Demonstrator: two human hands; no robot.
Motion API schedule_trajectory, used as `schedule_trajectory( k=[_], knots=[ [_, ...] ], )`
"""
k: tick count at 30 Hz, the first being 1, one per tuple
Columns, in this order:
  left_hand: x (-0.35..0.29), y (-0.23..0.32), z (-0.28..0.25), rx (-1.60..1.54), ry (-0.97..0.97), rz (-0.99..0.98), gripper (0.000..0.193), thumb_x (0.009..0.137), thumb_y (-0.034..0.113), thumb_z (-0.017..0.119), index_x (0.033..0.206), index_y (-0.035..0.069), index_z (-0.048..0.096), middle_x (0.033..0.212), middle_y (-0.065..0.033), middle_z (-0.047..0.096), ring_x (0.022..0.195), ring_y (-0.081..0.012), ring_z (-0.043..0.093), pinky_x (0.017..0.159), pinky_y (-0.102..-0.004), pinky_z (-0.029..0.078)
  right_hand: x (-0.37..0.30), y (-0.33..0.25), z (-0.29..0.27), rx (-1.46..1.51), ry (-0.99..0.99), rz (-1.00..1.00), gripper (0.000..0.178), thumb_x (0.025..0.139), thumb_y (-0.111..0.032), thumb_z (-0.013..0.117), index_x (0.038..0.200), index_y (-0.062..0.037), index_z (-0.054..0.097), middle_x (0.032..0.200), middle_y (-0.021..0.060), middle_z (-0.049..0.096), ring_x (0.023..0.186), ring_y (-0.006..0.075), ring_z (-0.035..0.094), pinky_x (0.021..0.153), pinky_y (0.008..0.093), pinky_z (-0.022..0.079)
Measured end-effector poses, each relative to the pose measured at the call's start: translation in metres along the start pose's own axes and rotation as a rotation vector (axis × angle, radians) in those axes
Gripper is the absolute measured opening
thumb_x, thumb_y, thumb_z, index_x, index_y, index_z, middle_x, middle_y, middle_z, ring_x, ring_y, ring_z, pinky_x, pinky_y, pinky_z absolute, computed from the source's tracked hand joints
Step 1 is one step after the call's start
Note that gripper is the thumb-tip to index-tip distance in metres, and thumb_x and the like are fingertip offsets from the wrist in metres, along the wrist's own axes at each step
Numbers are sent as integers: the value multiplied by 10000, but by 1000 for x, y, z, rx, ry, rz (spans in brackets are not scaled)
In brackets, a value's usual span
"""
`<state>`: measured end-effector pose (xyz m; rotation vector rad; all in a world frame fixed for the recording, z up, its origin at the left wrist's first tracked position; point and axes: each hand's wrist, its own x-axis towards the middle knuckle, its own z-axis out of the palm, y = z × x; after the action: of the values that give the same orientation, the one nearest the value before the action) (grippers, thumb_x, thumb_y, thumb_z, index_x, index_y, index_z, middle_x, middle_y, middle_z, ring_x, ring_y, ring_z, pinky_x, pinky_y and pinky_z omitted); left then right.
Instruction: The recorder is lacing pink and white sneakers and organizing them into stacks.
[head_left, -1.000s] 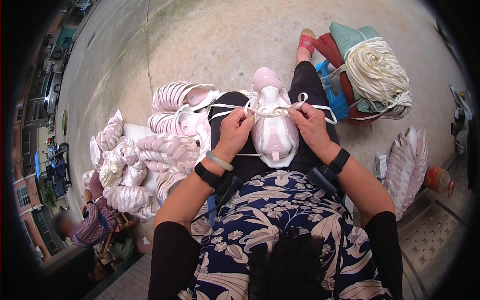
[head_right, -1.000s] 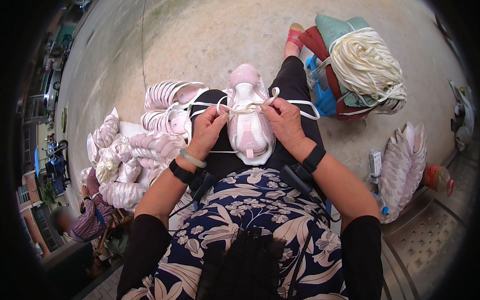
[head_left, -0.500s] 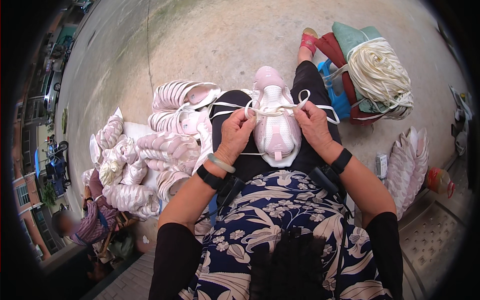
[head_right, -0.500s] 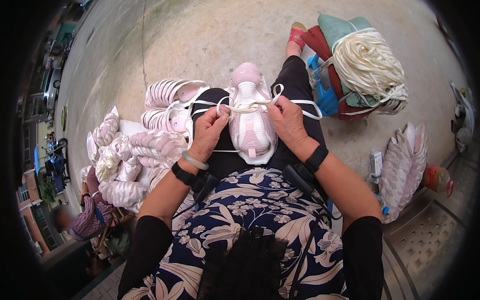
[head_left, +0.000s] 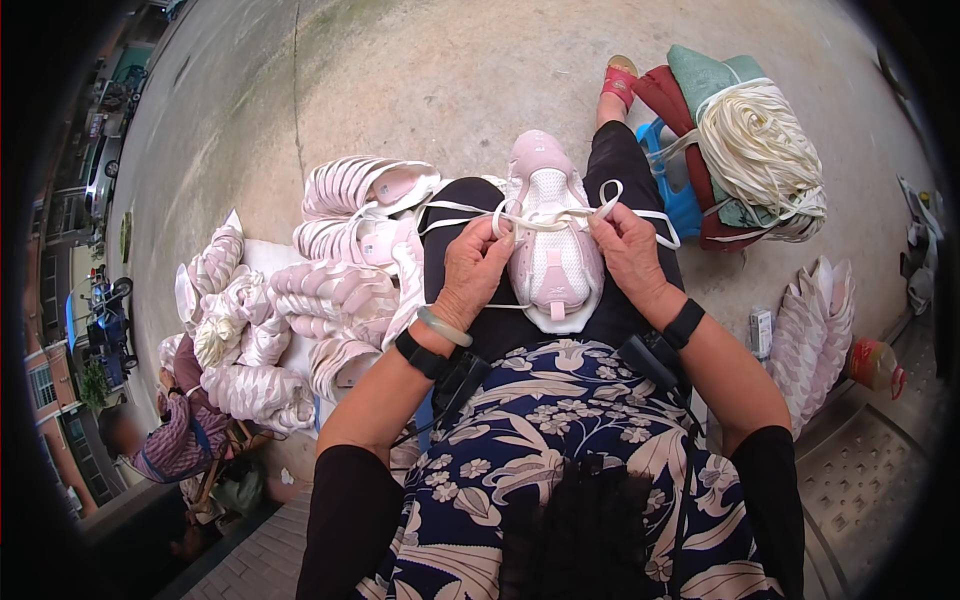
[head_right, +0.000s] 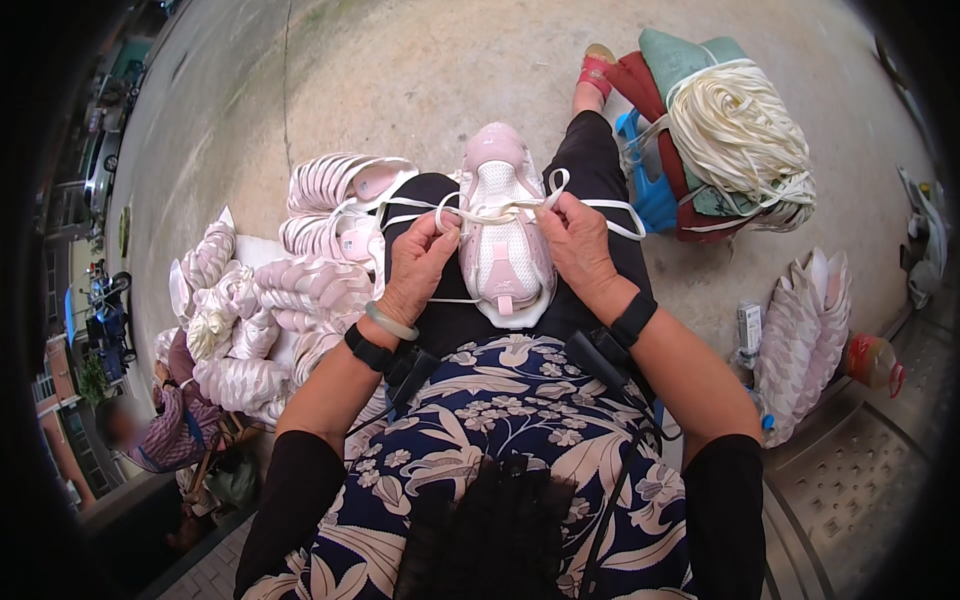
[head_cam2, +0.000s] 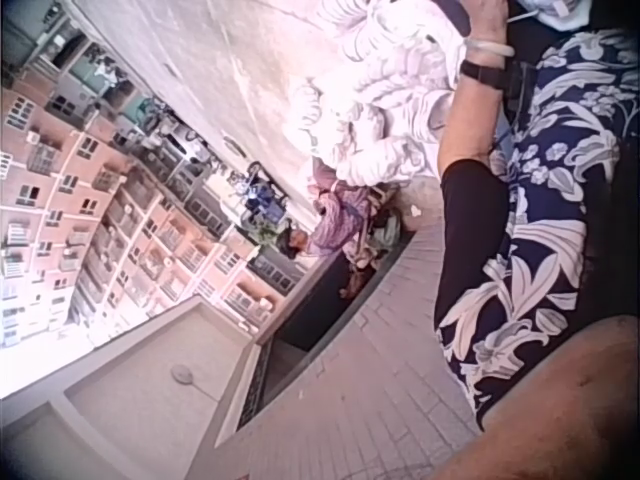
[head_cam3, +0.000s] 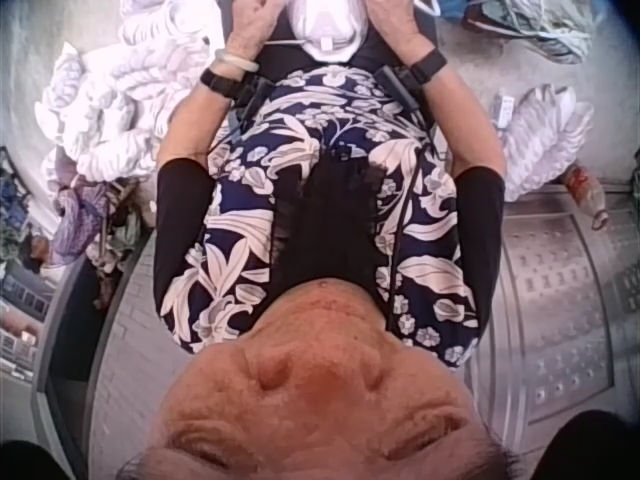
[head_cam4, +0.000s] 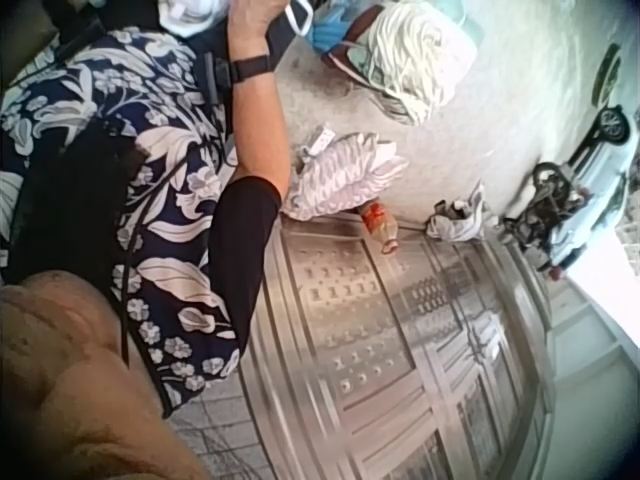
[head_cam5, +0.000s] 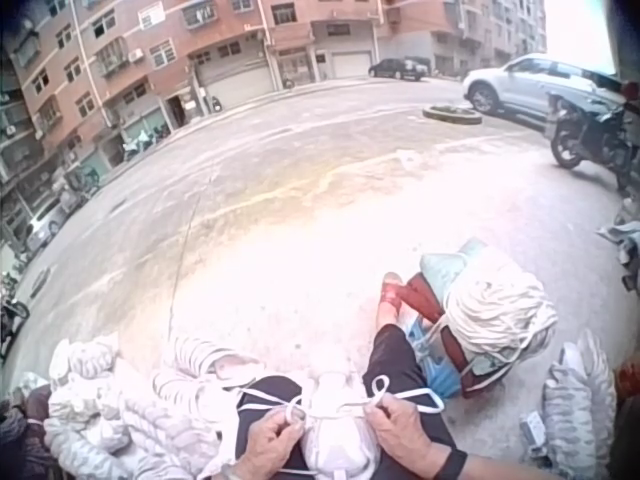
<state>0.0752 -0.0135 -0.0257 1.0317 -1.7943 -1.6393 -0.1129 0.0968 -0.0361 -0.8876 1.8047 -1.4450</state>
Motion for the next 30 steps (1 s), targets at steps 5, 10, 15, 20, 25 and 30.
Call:
schedule_trajectory(
  k=[5, 10, 15, 20, 25, 30],
  knots=[
    [0, 4, 0, 9, -1, 16, 163, 830, 89, 589, 945, -26, 600, 909, -24, 571, 717, -65, 516, 663, -204, 439, 2, -22, 0, -596, -13, -449, 94, 760, -106, 575, 758, -24, 530, 676, 122, 540, 623, 276, 556, 561, 381, 436],
    [2, 7, 4, 115, 42, 23, 149, 820, 98, 589, 916, -16, 598, 854, -38, 569, 712, -92, 529, 665, -230, 442, 12, -32, 3, -870, -217, -700, 39, 721, -77, 535, 758, -64, 539, 687, 126, 526, 655, 284, 558, 611, 389, 452],
    [2, 14, 8, 220, 47, 77, 114, 838, 107, 587, 850, -6, 596, 801, 0, 531, 716, -66, 476, 657, -211, 404, 10, -18, -1, -578, -168, -278, 147, 791, -171, 556, 752, -34, 519, 703, 153, 555, 682, 324, 566, 600, 403, 436],
    [4, 19, 8, 298, 32, 116, 107, 826, 105, 591, 840, -1, 594, 767, -25, 536, 693, -92, 491, 644, -223, 411, 1, -16, -5, -463, -144, -174, 215, 808, -229, 581, 762, -28, 519, 708, 161, 563, 679, 330, 568, 585, 397, 431],
    [5, 18, 7, 347, 27, 146, 97, 820, 95, 587, 830, -1, 593, 729, -35, 529, 672, -104, 496, 625, -239, 414, -12, -37, -13, -449, -219, -77, 255, 783, -267, 622, 772, -30, 526, 680, 139, 551, 654, 314, 570, 583, 379, 438],
    [5, 20, 9, 393, 32, 193, 92, 811, 89, 589, 828, -1, 593, 724, -55, 533, 656, -131, 507, 616, -253, 417, -26, -39, -18, -667, -243, -384, 342, 741, -316, 660, 832, -21, 514, 787, 130, 521, 696, 301, 567, 602, 378, 450]
  ],
)
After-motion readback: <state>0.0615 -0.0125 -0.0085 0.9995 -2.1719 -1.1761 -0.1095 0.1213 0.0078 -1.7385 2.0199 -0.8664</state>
